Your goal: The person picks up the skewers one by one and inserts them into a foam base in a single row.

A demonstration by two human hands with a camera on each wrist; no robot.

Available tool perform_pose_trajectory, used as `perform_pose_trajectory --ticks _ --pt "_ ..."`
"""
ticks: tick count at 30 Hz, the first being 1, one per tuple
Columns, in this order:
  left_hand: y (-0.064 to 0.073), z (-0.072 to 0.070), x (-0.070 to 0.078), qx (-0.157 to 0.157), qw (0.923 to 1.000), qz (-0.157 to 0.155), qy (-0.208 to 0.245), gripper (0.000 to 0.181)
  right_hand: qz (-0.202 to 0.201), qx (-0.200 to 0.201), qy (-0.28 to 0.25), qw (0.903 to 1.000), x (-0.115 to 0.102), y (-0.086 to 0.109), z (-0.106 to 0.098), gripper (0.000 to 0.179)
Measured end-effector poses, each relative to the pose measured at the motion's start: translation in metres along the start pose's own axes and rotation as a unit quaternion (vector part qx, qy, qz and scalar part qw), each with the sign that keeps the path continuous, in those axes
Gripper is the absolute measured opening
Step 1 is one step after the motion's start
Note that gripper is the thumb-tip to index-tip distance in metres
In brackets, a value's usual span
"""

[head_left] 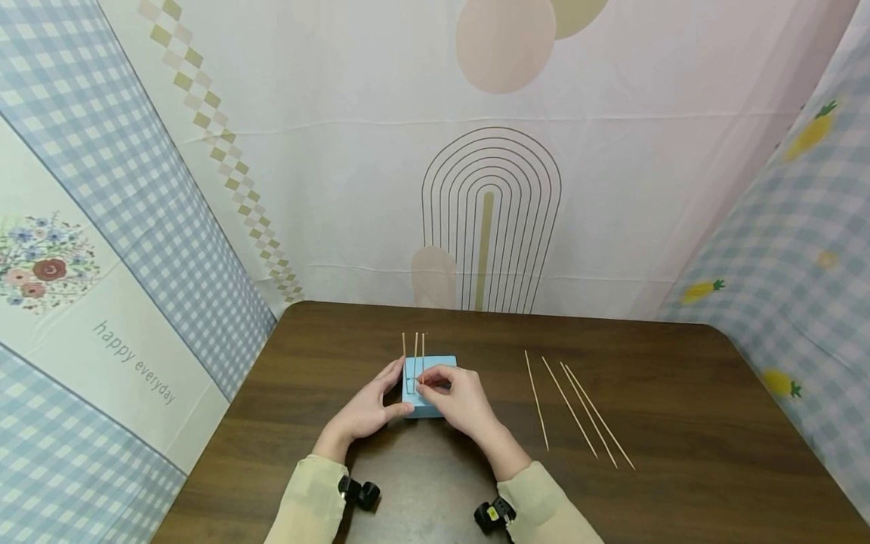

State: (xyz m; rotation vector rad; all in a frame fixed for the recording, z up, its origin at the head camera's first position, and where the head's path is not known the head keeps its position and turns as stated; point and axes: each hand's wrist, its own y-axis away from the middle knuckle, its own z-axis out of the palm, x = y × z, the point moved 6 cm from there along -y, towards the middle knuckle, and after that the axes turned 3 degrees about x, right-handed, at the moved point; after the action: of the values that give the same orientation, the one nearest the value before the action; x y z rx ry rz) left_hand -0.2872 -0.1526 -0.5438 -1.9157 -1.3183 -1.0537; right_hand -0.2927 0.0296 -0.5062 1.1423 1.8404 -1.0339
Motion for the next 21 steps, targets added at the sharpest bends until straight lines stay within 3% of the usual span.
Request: perform_pose_trajectory --ticks 8,13,21 --pt "-0.001 -0.001 0.0 -0.002 1.0 0.001 0.0 0.094 0.002 -0.011 -0.02 0.9997 0.002 0.0 0.0 0.01" --pt "-0.001 0.0 -0.001 -0.003 1.0 0.004 -0.002 0.094 0.006 -0.038 -0.042 0.9984 0.004 0.0 -0.003 0.022" --pt "-0.002 0.0 0.0 -0.001 1.0 0.003 0.0 0.096 0.014 -0.067 -0.061 0.9958 0.004 0.003 -0.025 0.04"
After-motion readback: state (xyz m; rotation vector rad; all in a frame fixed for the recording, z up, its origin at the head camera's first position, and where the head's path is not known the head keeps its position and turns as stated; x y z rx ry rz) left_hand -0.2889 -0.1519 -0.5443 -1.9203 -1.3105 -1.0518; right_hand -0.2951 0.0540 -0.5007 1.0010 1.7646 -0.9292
